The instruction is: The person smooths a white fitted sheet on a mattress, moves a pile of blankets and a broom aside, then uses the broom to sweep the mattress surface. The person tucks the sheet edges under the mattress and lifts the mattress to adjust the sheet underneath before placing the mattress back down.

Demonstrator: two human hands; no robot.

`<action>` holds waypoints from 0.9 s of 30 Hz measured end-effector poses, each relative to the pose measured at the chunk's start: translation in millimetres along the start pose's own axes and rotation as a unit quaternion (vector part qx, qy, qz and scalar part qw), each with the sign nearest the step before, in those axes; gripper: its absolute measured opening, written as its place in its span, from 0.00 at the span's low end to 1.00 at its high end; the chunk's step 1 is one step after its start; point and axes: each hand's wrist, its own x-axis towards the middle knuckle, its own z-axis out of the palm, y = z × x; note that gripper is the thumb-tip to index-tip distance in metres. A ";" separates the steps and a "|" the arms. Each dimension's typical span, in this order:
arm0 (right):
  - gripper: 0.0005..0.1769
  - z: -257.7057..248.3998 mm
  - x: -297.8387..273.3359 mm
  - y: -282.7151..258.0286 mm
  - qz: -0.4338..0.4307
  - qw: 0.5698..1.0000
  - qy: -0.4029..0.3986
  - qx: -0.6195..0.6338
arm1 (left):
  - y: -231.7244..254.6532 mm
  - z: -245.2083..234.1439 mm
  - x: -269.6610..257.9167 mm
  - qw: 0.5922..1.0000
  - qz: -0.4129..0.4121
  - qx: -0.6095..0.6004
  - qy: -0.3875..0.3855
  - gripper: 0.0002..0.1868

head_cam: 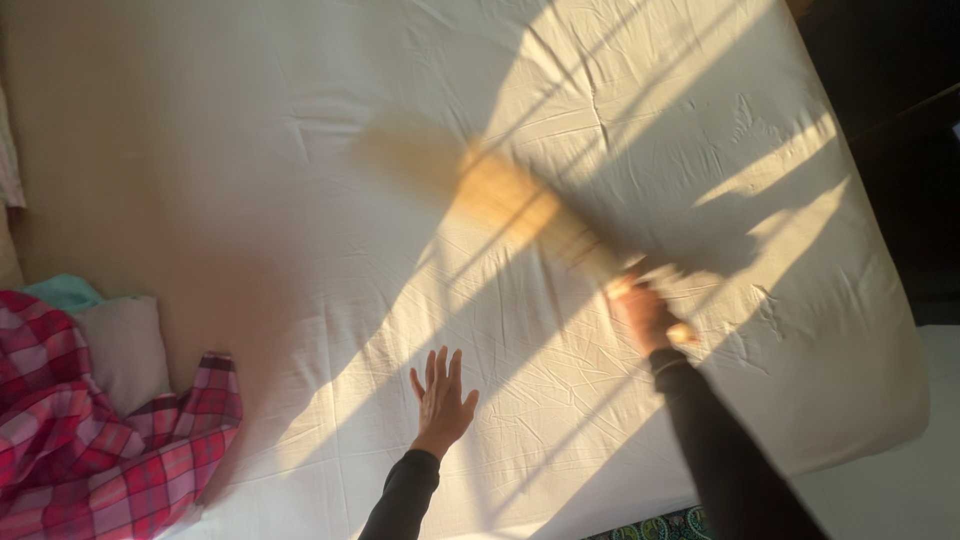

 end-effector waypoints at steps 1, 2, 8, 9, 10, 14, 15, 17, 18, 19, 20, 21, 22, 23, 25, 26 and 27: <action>0.24 -23.2 2.8 29.9 -0.027 0.993 0.100 -0.057 | 0.1 4.5 -1.3 1.000 0.004 -0.002 0.002 0.44; 0.27 -49.4 1.6 60.5 -0.061 0.985 0.155 -0.049 | 1.4 9.5 -2.6 1.000 0.001 -0.003 -0.005 0.44; 0.36 -115.1 -16.1 117.5 0.254 0.946 0.197 -0.036 | 3.0 26.8 -11.9 0.999 0.003 -0.019 -0.026 0.45; 0.36 -105.9 -27.1 108.6 0.213 0.945 0.240 -0.064 | 4.2 27.6 -13.6 0.999 0.005 -0.019 -0.026 0.45; 0.37 -94.4 -45.4 99.9 0.173 0.939 0.282 -0.093 | 6.3 28.0 -15.6 0.999 0.008 -0.019 -0.026 0.45; 0.28 -18.9 -146.6 47.7 0.000 0.953 0.243 -0.179 | 14.6 26.3 -21.4 0.999 0.026 -0.016 -0.017 0.45; 0.29 -8.0 -164.8 40.0 -0.044 0.967 0.211 -0.136 | 16.9 26.5 -22.8 0.999 0.028 -0.014 -0.017 0.45; 0.31 4.2 -194.8 35.7 -0.052 0.985 0.126 -0.104 | 18.4 26.8 -28.8 0.999 0.036 -0.008 -0.018 0.45; 0.33 3.6 -203.1 39.6 -0.016 0.991 0.074 -0.114 | 18.7 26.6 -31.1 0.999 0.042 -0.004 -0.018 0.45; 0.34 -0.5 -211.6 48.0 0.021 0.992 0.021 -0.123 | 18.7 26.8 -34.0 0.999 0.049 -0.001 -0.018 0.45; 0.34 -11.7 -221.1 64.8 0.047 0.993 0.049 -0.100 | 19.0 27.4 -35.0 0.998 0.052 0.000 -0.018 0.45; 0.34 -25.2 -235.5 86.5 0.074 0.991 0.077 -0.077 | 18.0 28.2 -37.6 0.998 0.055 0.000 -0.019 0.45; 0.32 -35.9 -250.1 106.8 0.171 0.980 0.080 -0.067 | 16.7 31.4 -47.3 0.998 0.055 0.000 -0.023 0.46; 0.31 -46.8 -266.4 127.3 0.266 0.959 0.080 -0.056 | 16.4 36.0 -58.2 0.998 0.060 0.001 -0.021 0.46; 0.34 -68.8 -303.4 162.9 0.306 0.934 0.184 -0.004 | 14.7 41.5 -73.9 0.997 0.073 0.004 -0.011 0.46; 0.35 -73.7 -317.1 170.4 0.327 0.926 0.188 0.022 | 16.1 45.3 -82.0 0.997 0.077 0.004 -0.009 0.46; 0.36 -81.3 -330.6 177.1 0.346 0.917 0.192 0.047 | 16.2 48.1 -90.8 0.997 0.081 0.003 -0.007 0.47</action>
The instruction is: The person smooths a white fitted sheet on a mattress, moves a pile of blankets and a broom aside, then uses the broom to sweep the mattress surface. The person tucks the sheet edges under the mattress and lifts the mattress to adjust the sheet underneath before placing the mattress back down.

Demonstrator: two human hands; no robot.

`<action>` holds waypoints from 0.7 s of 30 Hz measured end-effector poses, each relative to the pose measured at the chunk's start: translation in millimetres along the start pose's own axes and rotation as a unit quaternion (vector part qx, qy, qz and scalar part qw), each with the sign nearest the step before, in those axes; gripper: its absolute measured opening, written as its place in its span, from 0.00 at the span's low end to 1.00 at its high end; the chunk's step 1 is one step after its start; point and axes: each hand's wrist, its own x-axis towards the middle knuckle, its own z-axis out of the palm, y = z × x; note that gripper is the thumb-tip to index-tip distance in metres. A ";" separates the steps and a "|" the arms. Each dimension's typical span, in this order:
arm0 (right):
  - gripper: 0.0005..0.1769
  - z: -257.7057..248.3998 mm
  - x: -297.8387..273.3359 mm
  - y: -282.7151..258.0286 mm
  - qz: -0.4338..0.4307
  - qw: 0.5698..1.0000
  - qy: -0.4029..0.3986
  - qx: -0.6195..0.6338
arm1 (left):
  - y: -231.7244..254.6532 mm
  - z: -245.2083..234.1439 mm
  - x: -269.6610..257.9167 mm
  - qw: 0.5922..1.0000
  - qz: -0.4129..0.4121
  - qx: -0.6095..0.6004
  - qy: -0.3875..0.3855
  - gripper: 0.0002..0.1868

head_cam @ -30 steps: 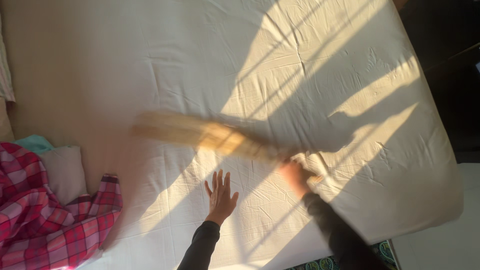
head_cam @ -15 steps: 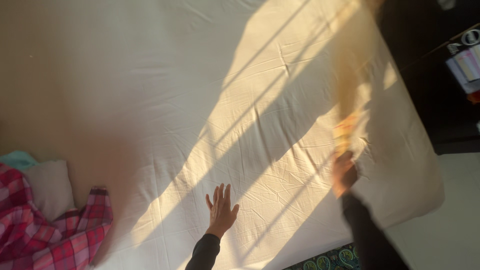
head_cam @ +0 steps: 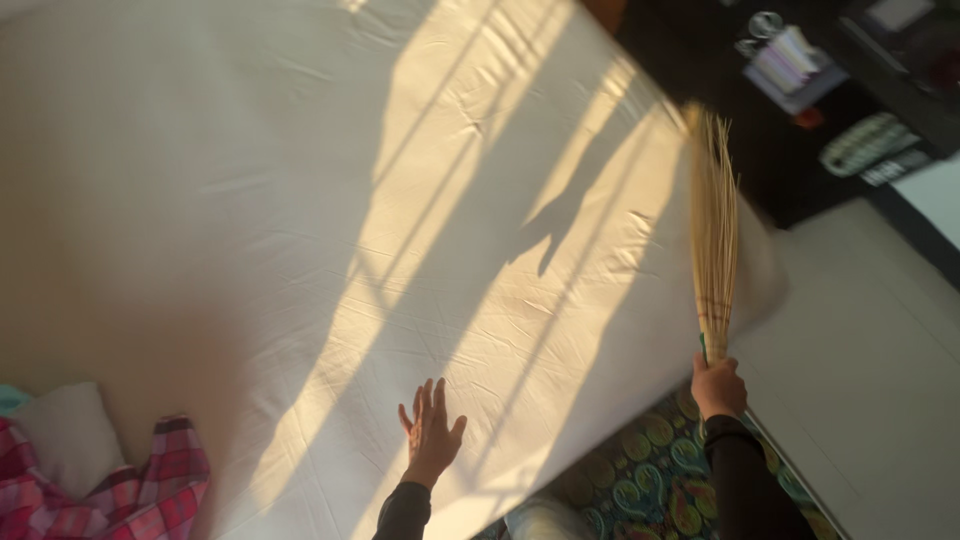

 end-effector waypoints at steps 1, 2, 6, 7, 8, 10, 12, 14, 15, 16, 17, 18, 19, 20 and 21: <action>0.37 -11.6 -11.0 13.8 0.027 0.999 -0.006 0.018 | 0.7 4.1 -15.8 1.000 0.001 0.000 -0.003 0.47; 0.37 -17.5 -27.3 22.2 0.026 0.999 0.010 0.032 | 2.5 8.8 -31.1 1.000 0.004 0.000 -0.006 0.47; 0.34 -2.9 -130.1 27.2 -0.097 0.991 0.078 0.057 | 11.3 21.4 -82.6 1.000 0.024 0.006 0.000 0.47; 0.32 3.3 -160.0 29.4 -0.161 0.978 0.043 0.123 | 13.5 22.5 -95.3 1.000 0.029 0.008 0.004 0.47; 0.30 4.2 -182.2 37.5 -0.224 0.956 0.009 0.189 | 16.5 24.1 -108.9 0.999 0.031 0.009 0.007 0.47; 0.28 6.7 -206.1 54.0 -0.316 0.949 -0.007 -0.006 | 21.1 26.0 -132.5 0.999 0.032 0.011 0.016 0.46; 0.26 5.0 -228.1 94.2 -0.300 0.949 -0.074 -0.057 | 20.7 30.3 -159.6 1.000 0.026 0.015 -0.003 0.46; 0.25 -8.0 -230.8 147.8 -0.185 0.966 -0.178 0.042 | 23.7 38.9 -182.0 0.999 0.027 0.023 -0.014 0.46; 0.28 -11.0 -232.4 169.6 -0.102 0.983 -0.154 0.024 | 23.7 42.0 -190.5 0.999 0.029 0.029 -0.015 0.46; 0.32 -13.8 -233.2 189.2 -0.018 0.992 -0.128 0.006 | 21.9 42.9 -194.1 0.999 0.031 0.035 -0.017 0.46; 0.31 -20.6 -232.0 210.9 -0.016 0.997 -0.075 0.007 | 19.2 46.7 -205.5 0.999 0.033 0.035 -0.016 0.46; 0.31 -25.6 -231.8 226.3 -0.013 1.000 -0.023 0.007 | 18.4 51.4 -215.9 0.999 0.036 0.035 -0.015 0.46; 0.32 -28.9 -231.7 233.7 -0.003 1.000 -0.020 0.021 | 21.2 55.1 -220.6 0.998 0.041 0.035 -0.011 0.47; 0.32 -33.6 -229.7 236.8 0.007 0.999 -0.016 0.036 | 24.4 58.1 -227.1 0.998 0.039 0.039 -0.024 0.47; 0.32 -39.2 -227.1 236.3 0.014 0.999 -0.014 0.049 | 29.0 61.2 -233.3 0.998 0.034 0.041 -0.035 0.47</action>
